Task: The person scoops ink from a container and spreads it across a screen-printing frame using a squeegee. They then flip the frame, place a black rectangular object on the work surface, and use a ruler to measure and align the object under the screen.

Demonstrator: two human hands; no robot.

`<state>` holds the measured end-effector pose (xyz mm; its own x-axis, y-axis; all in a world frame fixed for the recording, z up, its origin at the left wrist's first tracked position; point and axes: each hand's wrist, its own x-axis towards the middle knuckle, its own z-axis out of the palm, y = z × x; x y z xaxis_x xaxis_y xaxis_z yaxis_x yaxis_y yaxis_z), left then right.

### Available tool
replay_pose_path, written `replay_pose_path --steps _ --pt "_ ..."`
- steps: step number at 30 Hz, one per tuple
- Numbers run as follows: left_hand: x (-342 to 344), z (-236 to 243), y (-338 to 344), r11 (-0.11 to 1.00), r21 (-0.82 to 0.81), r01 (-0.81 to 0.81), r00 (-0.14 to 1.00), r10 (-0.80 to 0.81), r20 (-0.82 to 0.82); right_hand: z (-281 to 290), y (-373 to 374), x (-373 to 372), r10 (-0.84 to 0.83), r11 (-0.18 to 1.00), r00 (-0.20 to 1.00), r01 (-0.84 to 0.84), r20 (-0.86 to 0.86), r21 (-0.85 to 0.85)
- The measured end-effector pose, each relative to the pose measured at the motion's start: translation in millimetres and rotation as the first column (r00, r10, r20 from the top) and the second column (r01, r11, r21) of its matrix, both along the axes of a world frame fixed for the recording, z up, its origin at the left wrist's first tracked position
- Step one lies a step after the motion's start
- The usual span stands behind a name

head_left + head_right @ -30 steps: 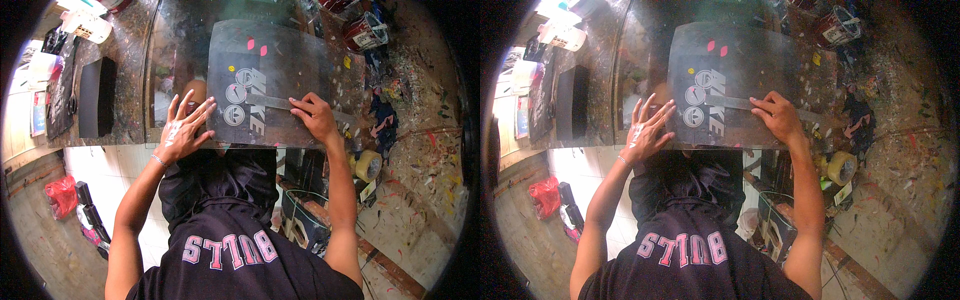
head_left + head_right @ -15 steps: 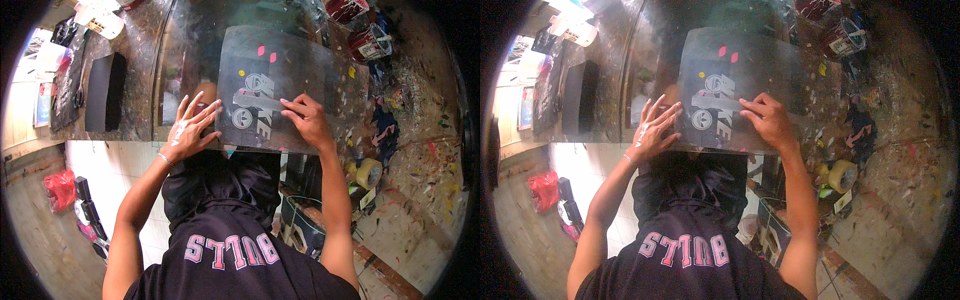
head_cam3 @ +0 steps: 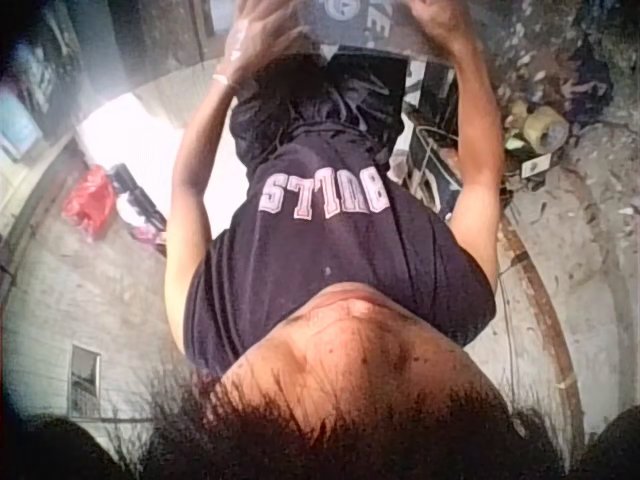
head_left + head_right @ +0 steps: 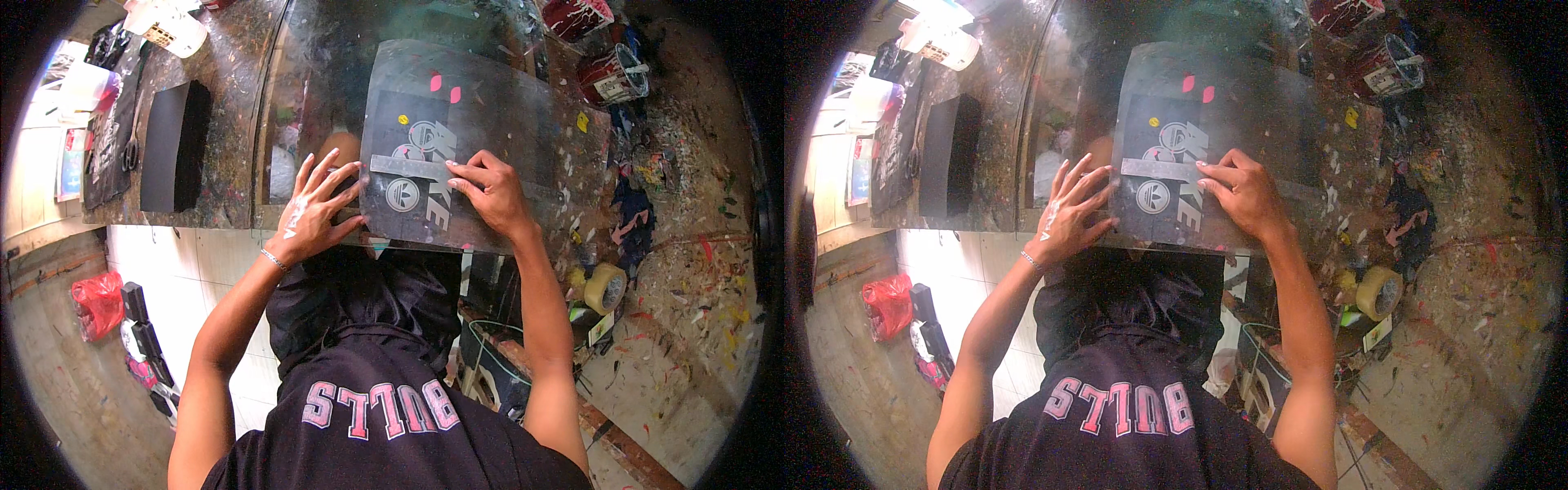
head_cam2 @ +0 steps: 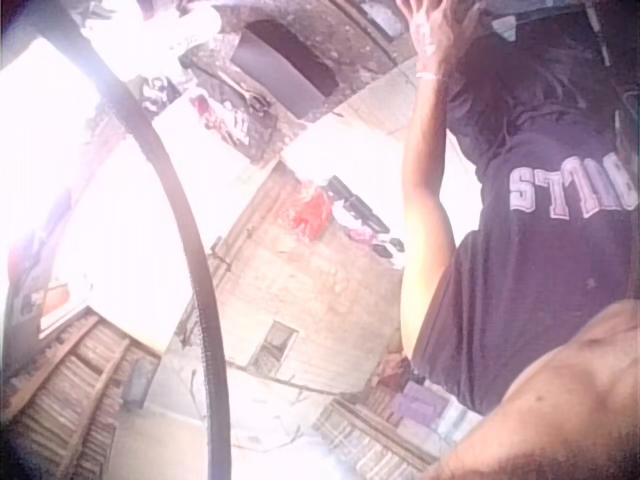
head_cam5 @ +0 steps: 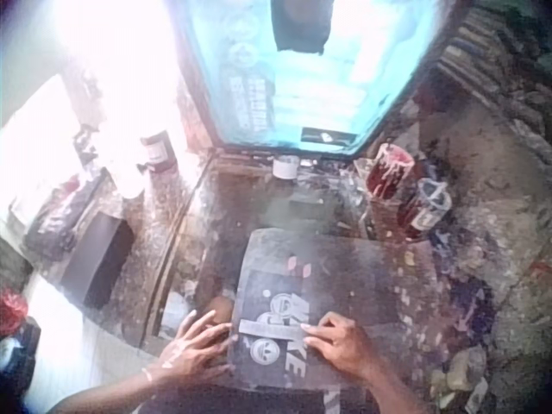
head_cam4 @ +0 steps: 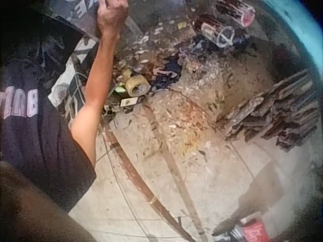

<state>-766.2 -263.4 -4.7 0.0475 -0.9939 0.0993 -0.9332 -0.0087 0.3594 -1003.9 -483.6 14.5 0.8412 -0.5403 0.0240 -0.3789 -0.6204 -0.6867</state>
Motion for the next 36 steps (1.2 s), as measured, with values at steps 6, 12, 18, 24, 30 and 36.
replay_pose_path --steps 6,12,18,24,30,36 --pt "2.4 -0.5 1.2 1.000 -0.020 -0.001 0.999 0.000 -0.055 -2.2 -1.4 1.8 0.005 1.000 1.000 -0.005 0.006 -0.005" --pt "3.3 -1.1 1.6 1.000 -0.027 0.006 0.999 -0.007 -0.051 -2.1 -2.5 2.0 0.009 1.000 1.000 -0.009 -0.007 -0.009" --pt "3.2 -1.1 1.7 0.999 -0.035 0.005 0.998 -0.007 -0.068 -0.6 -3.3 2.9 0.007 1.000 1.000 -0.006 -0.015 0.007" --pt "3.3 -2.0 1.7 1.000 -0.031 0.004 0.998 -0.006 -0.056 0.1 -3.8 2.8 0.012 1.000 0.999 -0.012 -0.031 -0.015" --pt "3.3 -2.8 1.5 0.999 -0.039 0.004 0.999 -0.006 -0.050 0.0 -4.4 3.3 0.015 1.000 0.999 -0.016 -0.038 -0.025" --pt "3.1 -1.6 1.3 1.000 -0.028 0.004 0.999 -0.005 -0.047 -0.5 -4.3 4.9 0.020 1.000 1.000 -0.020 -0.023 -0.009"
